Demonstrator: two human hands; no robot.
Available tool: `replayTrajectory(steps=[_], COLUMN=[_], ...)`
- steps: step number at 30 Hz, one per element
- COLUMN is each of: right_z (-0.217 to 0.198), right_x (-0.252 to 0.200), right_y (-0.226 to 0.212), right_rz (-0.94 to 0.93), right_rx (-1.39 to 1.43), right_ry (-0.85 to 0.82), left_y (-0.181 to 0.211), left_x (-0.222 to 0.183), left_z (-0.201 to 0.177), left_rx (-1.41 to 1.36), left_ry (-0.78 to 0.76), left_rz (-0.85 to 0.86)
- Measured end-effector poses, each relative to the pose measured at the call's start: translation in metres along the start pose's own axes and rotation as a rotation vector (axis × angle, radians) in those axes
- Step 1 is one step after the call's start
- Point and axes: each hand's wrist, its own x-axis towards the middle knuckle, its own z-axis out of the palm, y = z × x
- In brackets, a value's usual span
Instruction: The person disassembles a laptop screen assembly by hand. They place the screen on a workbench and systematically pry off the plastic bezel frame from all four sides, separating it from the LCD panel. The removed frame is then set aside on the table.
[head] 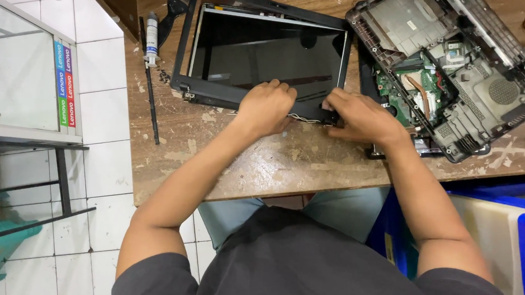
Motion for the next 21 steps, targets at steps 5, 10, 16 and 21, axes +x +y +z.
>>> replayTrajectory(steps=[5, 10, 16, 21], right_z=[-0.002, -0.003, -0.004, 0.004], right_x=[0.003, 0.006, 0.011, 0.010], right_y=[0.004, 0.005, 0.007, 0.008], right_rz=[-0.010, -0.003, -0.044, -0.041], right_rx=[0.013, 0.041, -0.017, 0.010], right_ry=[-0.033, -0.052, -0.081, -0.052], left_y=[-0.002, -0.008, -0.012, 0.015], left_x=[0.001, 0.003, 0.002, 0.010], left_z=[-0.002, -0.008, -0.016, -0.017], left_rx=[-0.008, -0.060, -0.241, -0.320], left_ry=[-0.011, -0.049, -0.163, -0.105], left_rz=[0.007, 0.003, 0.023, 0.106])
